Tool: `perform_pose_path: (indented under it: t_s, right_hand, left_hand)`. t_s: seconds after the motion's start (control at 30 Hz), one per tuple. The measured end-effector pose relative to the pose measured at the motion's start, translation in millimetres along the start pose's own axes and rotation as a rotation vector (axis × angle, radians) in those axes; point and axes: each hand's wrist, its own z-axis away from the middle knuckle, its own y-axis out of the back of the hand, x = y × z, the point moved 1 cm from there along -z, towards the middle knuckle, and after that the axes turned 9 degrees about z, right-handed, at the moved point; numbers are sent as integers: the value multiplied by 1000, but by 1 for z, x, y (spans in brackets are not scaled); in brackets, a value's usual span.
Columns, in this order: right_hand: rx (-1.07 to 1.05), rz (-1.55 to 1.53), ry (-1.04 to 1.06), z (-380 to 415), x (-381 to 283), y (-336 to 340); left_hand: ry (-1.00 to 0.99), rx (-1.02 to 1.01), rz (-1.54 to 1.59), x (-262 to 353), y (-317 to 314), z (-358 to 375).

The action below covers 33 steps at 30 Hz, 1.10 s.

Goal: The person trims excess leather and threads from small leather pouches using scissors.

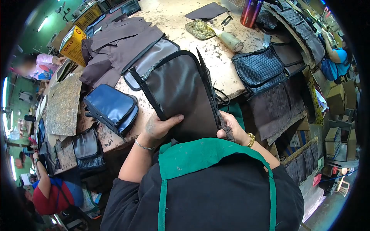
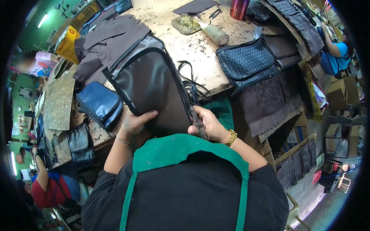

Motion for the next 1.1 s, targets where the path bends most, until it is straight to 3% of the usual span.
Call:
perform_pose_path:
  t_s: [0.37,0.47,0.53,0.6,0.83,1.03,1.1]
  right_hand:
    - [123,124,21,5,5,0]
    - [85,6,-77,-1,-1,1]
    - [68,-4,24,-6,-4,1]
    - [61,5,23,-10,-6,3]
    - [108,101,27,-11,-3,4]
    - [132,215,27,-6,-14,7]
    - [140,231,26,-7,-16,9]
  left_hand:
    - [48,18,81,-6,3,-2]
    - [43,-13,22,-5,5,-3]
    - [51,-31,-28,-4,4,-3]
    - [90,59,60,-1,1,-3]
    - [82,71,136,3,-2,-3]
    - [67,-1,158,4,1,-10]
    - [-94,-125,205,2,6,-14]
